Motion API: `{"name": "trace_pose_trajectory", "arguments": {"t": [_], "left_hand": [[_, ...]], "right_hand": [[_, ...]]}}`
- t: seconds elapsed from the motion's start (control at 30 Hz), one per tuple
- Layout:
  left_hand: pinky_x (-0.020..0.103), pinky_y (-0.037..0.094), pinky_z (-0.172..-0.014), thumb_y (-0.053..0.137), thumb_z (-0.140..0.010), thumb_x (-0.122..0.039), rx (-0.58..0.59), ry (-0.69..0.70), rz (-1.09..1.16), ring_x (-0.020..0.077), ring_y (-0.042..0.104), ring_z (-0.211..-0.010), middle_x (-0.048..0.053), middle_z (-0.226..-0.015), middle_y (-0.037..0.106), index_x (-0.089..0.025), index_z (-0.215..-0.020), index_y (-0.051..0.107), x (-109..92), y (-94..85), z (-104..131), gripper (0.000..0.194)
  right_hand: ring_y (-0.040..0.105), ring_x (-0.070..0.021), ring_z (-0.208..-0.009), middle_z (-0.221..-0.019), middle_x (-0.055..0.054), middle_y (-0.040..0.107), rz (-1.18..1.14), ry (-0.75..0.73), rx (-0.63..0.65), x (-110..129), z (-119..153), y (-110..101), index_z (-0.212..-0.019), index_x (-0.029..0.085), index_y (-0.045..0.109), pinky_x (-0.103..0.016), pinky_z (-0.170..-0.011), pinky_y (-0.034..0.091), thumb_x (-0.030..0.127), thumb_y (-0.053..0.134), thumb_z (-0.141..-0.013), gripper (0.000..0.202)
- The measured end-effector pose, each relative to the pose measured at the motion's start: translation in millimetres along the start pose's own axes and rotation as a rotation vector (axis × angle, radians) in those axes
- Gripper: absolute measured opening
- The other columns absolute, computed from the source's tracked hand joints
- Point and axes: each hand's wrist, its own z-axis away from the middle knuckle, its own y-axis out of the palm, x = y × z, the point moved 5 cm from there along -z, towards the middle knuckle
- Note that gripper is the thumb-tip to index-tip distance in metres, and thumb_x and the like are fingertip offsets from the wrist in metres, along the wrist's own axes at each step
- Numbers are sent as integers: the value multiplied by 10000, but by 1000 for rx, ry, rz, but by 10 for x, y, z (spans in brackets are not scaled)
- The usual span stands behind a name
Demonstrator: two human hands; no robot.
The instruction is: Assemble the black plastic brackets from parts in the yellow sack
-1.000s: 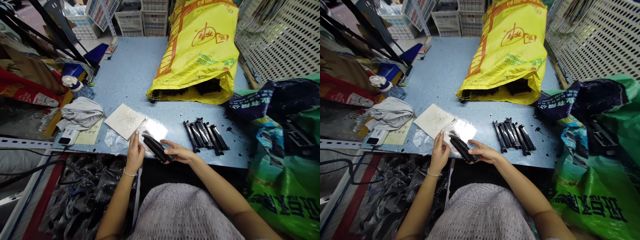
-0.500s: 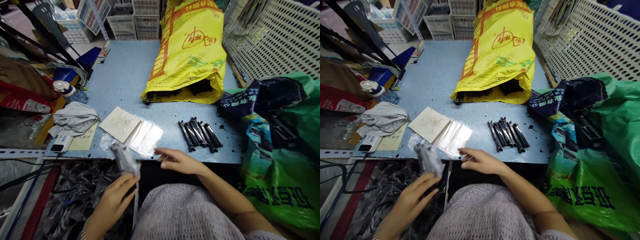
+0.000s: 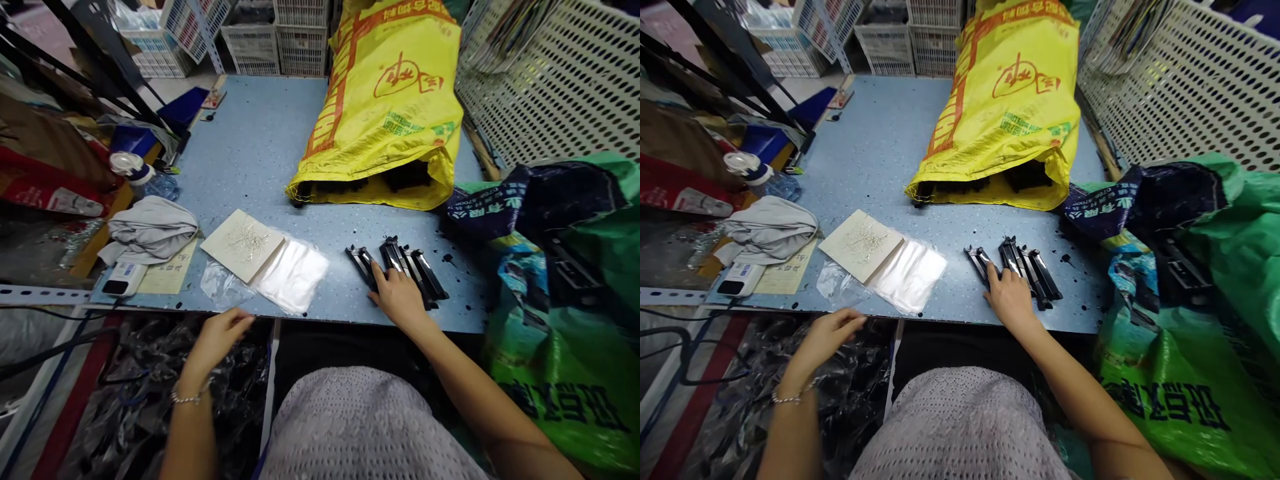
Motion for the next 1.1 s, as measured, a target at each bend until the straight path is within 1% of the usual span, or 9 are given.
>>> {"name": "trace_pose_trajectory", "arguments": {"t": [0.1,0.2,0.33,0.5,0.63,0.73,0.8,1.0,1.1], "left_hand": [[343,518,-828,590,-884,-396,-224,330,119,220,649,-883,87,-1022,650,-187,-989,654,-944,378,-192,243],[395,487,-883,622,-861,-274,-374,398,19,255,610,-952,119,-987,607,-158,-866,638,-1298,615,-499,118],[320,486,-802,583,-857,-221,-186,325,377,185,606,-833,62,-871,613,-161,-784,645,-1100,588,-795,113],[255,460,-694,736,-738,-315,-179,278,656,126,553,-712,13,-774,566,-148,-678,620,-984,462,-756,212],[276,499,-721,647,-813,-240,-306,405,564,145,596,-773,39,-877,620,-159,-815,646,-1116,361,-591,80],[387,497,-918,523,-842,-102,-526,540,222,215,606,-1006,90,-1037,642,-168,-853,669,-1161,190,-476,161],[444,466,-1005,448,-843,-41,-535,594,14,245,585,-1107,118,-1121,643,-165,-956,702,-1170,151,-486,305],[407,440,-1093,425,-932,-109,-482,614,133,218,523,-1282,112,-1370,548,-215,-1371,534,-1244,132,-405,465],[426,402,-1132,420,-942,-95,-362,761,150,217,475,-1335,109,-1413,514,-253,-1433,459,-1403,277,-88,518]], "right_hand": [[594,-335,-983,-1098,-220,599,-141,31,15,49,-61,77,-1464,90,341,-389,-753,472,253,614,-865,678],[564,-345,-1118,-1204,-223,586,-478,20,17,1,-160,148,-1411,84,422,-437,-862,481,287,616,-856,622],[618,-259,-1061,-1176,-144,643,-1342,-21,180,34,-215,184,-1300,153,553,-398,-889,500,407,637,-833,539],[671,-180,-823,-946,-83,707,-2077,-117,674,656,-230,86,-1102,152,665,-321,-780,529,418,716,-789,414],[648,-143,-711,-853,-60,702,-2157,-17,705,1005,-377,183,-1020,124,701,-274,-709,523,377,793,-729,396],[632,-124,-736,-889,-46,700,-2128,115,527,922,-398,294,-1009,138,712,-230,-684,500,336,795,-739,345],[637,-127,-831,-989,-43,702,-2103,101,458,797,-311,287,-1083,164,700,-218,-731,496,296,793,-747,373],[694,-199,-841,-1040,-118,695,-2096,-122,1018,825,47,237,-1260,139,562,-325,-735,564,329,781,-764,574],[697,-205,-875,-1053,-101,684,-2217,-65,980,913,-94,275,-1282,183,507,-356,-771,580,372,766,-775,600]]}}
